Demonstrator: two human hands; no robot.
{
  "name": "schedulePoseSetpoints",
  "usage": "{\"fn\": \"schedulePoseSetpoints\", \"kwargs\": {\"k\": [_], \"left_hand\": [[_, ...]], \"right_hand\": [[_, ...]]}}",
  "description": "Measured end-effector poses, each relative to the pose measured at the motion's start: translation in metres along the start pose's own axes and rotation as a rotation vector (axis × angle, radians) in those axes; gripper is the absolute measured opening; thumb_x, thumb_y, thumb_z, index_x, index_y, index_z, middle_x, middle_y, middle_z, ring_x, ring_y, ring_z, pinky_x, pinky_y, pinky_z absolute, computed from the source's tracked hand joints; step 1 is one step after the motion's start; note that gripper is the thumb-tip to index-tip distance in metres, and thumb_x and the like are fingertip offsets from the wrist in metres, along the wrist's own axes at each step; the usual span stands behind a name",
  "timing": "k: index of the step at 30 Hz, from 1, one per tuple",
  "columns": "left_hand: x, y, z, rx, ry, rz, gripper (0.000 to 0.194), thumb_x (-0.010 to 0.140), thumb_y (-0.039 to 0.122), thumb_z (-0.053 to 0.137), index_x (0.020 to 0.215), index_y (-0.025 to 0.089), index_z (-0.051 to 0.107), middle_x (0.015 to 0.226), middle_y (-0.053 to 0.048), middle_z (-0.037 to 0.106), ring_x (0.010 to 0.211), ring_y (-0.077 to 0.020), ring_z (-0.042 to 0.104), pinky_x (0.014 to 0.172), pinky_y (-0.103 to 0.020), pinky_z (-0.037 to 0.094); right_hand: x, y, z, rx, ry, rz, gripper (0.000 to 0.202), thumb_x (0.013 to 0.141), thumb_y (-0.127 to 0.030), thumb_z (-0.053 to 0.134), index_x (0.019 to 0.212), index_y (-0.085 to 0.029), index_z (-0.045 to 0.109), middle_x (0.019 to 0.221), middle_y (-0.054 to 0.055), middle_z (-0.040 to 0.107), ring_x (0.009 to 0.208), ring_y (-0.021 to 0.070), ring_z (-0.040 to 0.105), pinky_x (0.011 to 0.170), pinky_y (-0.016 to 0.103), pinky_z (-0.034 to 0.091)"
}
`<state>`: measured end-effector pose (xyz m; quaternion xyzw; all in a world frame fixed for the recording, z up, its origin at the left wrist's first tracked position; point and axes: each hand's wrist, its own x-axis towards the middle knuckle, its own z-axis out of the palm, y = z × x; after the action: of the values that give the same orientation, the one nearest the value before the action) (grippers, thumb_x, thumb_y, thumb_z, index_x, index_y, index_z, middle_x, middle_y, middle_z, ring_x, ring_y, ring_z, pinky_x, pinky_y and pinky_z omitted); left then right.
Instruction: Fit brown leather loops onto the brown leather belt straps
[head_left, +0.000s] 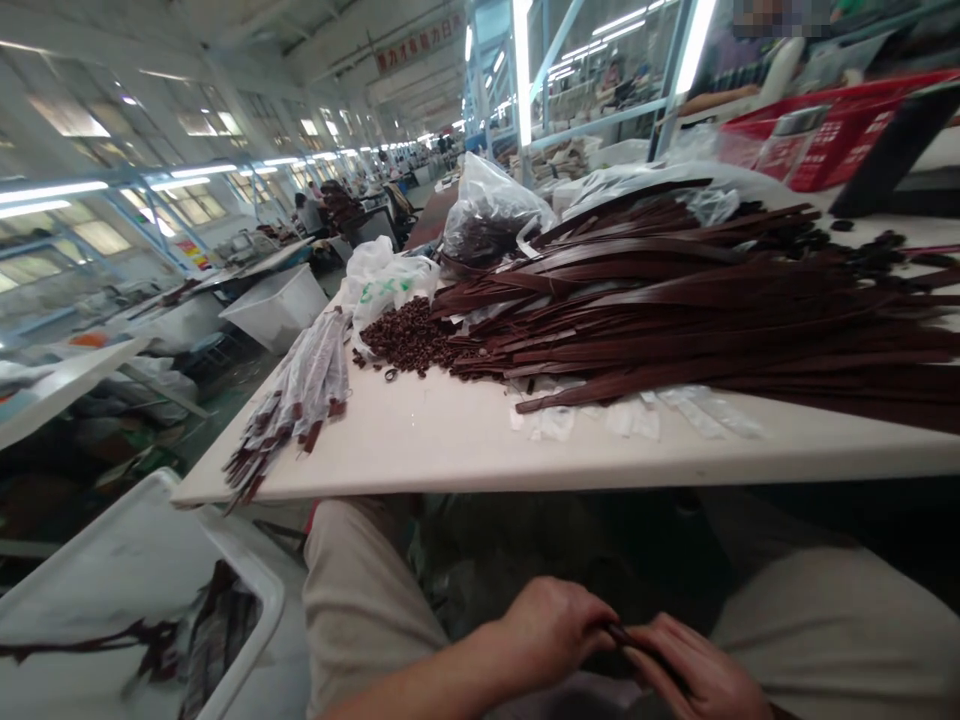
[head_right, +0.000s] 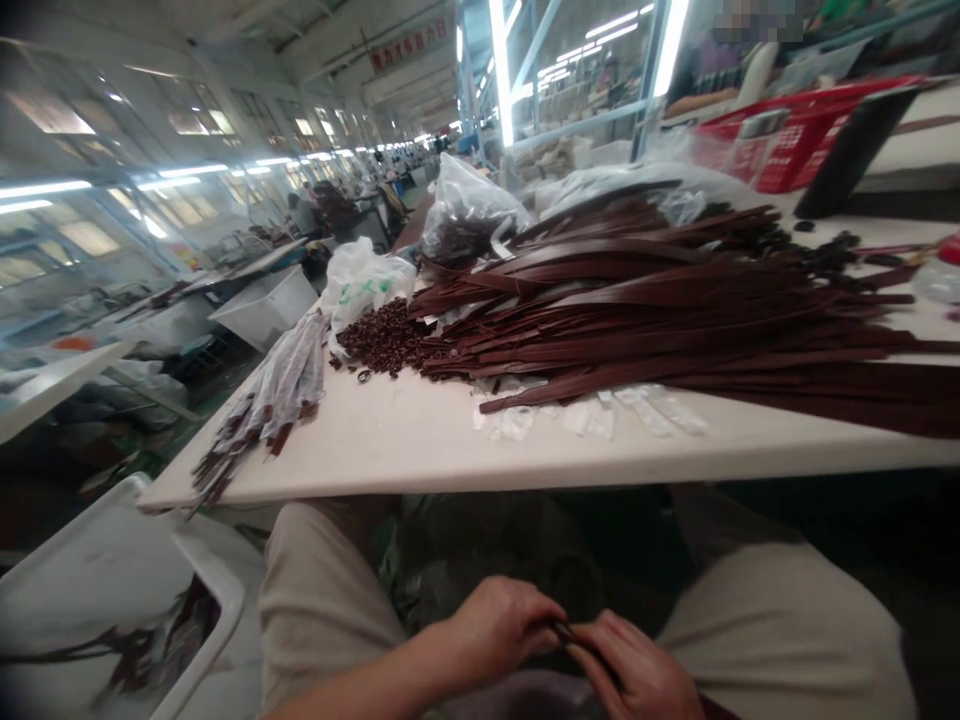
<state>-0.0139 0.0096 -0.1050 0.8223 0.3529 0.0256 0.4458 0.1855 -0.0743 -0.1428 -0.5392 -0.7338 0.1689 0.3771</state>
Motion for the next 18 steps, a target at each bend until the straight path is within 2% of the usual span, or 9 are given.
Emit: {"fn": "schedulePoseSetpoints", "kwargs": {"k": [4,8,15,18], "left_hand": [[0.005,-0.004,0.007,0.262,-0.032,0.053,0.025,0.092,0.036,0.058,0.102,0.020,0.074,0.089,-0.009,0.077,0.081,-0.0234,0.071,0.074,-0.029,0.051],[0.006,-0.001,0.007,0.375,0.007,0.129,0.025,0.094,0.033,0.054,0.094,0.020,0.075,0.079,-0.006,0.076,0.071,-0.0195,0.069,0.066,-0.026,0.048],[0.011,0.002,0.006,0.404,0.032,0.154,0.024,0.093,0.030,0.056,0.084,0.019,0.075,0.072,-0.006,0.074,0.067,-0.0185,0.067,0.062,-0.025,0.047],[0.009,0.008,0.002,0.304,0.022,0.104,0.020,0.091,0.030,0.059,0.096,0.022,0.076,0.083,-0.007,0.078,0.078,-0.0208,0.071,0.070,-0.026,0.050]], "right_hand": [[0.004,-0.010,-0.003,0.000,-0.038,0.045,0.020,0.097,-0.034,0.055,0.090,-0.026,0.072,0.074,0.000,0.070,0.068,0.0154,0.070,0.060,0.022,0.056],[0.005,-0.016,-0.005,-0.020,-0.051,0.089,0.025,0.098,-0.035,0.053,0.086,-0.024,0.071,0.072,0.002,0.068,0.067,0.0164,0.069,0.059,0.024,0.054],[0.004,-0.017,-0.006,-0.026,-0.077,0.114,0.029,0.099,-0.037,0.050,0.083,-0.023,0.070,0.072,0.003,0.068,0.069,0.0172,0.068,0.059,0.025,0.053],[0.003,-0.015,-0.005,-0.011,-0.060,0.117,0.029,0.099,-0.038,0.050,0.086,-0.023,0.071,0.073,0.003,0.069,0.068,0.0173,0.069,0.059,0.025,0.055]]}}
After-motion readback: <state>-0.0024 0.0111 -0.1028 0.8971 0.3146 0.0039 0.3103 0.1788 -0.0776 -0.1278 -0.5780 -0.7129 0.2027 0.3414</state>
